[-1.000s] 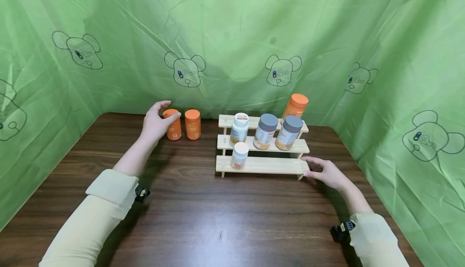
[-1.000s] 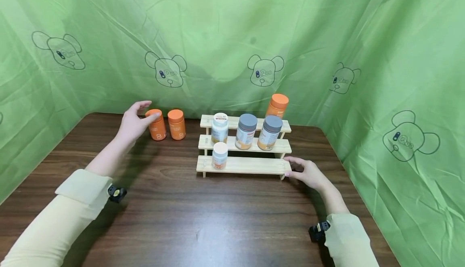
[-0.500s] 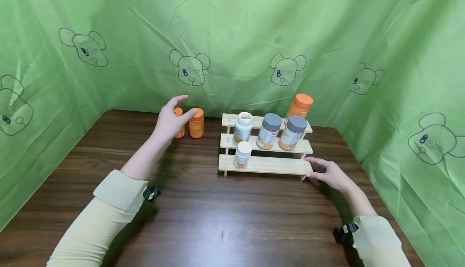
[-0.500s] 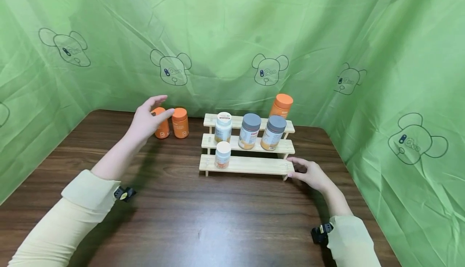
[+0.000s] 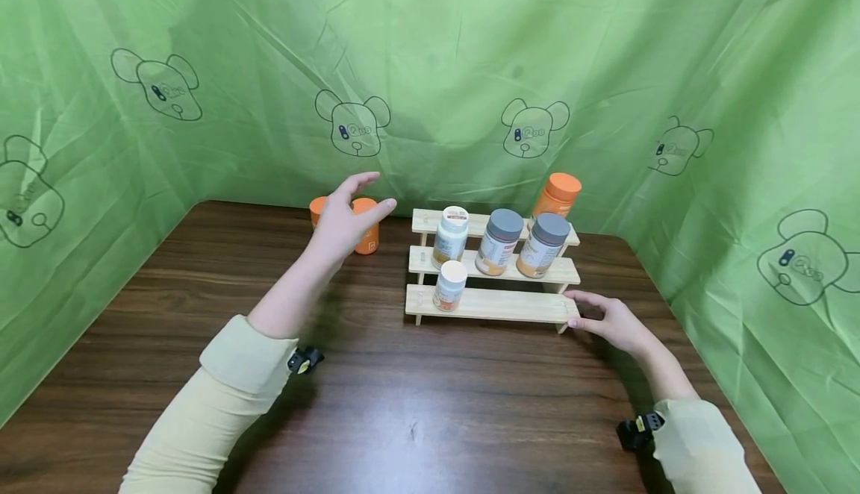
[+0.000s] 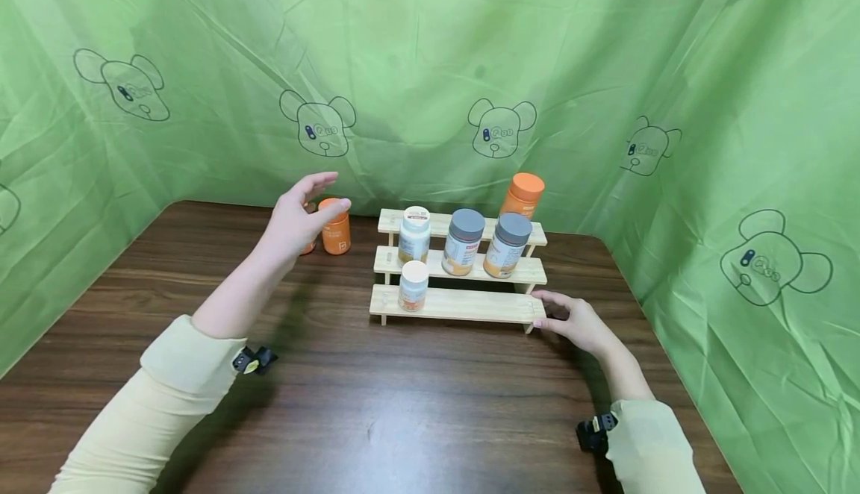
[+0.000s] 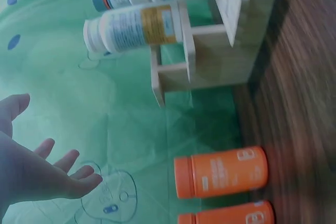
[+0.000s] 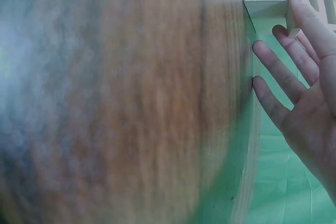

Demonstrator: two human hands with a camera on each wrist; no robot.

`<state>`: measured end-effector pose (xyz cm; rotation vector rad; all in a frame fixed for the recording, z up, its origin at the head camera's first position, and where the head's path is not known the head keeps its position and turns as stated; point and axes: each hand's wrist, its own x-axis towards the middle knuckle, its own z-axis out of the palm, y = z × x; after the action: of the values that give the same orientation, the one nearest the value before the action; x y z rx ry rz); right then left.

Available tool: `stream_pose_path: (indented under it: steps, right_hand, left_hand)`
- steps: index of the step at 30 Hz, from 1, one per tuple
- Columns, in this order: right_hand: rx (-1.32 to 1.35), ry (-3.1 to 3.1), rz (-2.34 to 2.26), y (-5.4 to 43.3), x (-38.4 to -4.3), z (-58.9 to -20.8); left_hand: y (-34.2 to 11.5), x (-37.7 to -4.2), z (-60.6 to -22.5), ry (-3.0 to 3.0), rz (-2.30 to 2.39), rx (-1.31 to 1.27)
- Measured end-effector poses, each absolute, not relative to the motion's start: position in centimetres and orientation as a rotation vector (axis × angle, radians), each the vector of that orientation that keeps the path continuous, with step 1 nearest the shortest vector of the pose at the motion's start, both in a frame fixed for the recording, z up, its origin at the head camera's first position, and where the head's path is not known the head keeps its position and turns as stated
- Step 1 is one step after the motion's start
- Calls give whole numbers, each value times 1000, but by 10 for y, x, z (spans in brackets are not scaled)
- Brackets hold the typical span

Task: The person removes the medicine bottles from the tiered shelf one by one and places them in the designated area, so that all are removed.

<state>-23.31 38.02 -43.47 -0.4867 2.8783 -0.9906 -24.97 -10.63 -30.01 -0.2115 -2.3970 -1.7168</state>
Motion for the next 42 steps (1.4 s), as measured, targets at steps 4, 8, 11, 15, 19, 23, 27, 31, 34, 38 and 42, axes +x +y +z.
stream_pose_path:
  steps: [4, 8, 11, 15, 19, 23, 27, 31, 34, 38, 42]
  right_hand:
    - [-488, 2879, -996, 380, -233, -434]
    - [-493, 2885, -1005, 380, -234, -435]
    - [-500, 2886, -996, 380, -234, -435]
    - [-493, 2891, -987, 380, -234, -435]
    - [-497, 2889, -985, 379, -233, -433]
    - [-505, 2886, -979, 378, -233, -433]
    - [-515, 2887, -1004, 380, -234, -436]
    - [-516, 2890, -1020, 381, -233, -436]
    - [-515, 2887, -1020, 381, -233, -436]
    - [-509, 2882, -1032, 380, -232, -436]
    - [-523, 2887, -1038, 380, -233, -437]
  left_hand:
    - [-95, -247, -299, -2377, -1715, -255]
    - [-83, -246, -297, -2353, -1715, -317]
    - [-74, -245, -294, -2343, -1729, -349]
    - [-63, -244, -290, -2347, -1757, -369]
    - [-51, -245, -287, -2360, -1763, -403]
    - [-39, -246, -283, -2375, -1766, -433]
    - [-27, -247, -278, -2399, -1753, -473]
    - [-15, -246, -272, -2422, -1735, -535]
    - [-6, -247, -268, -2439, -1718, -567]
    - [7, -249, -264, -2462, -1679, -593]
    - [19, -254, -263, -2494, -1662, -633]
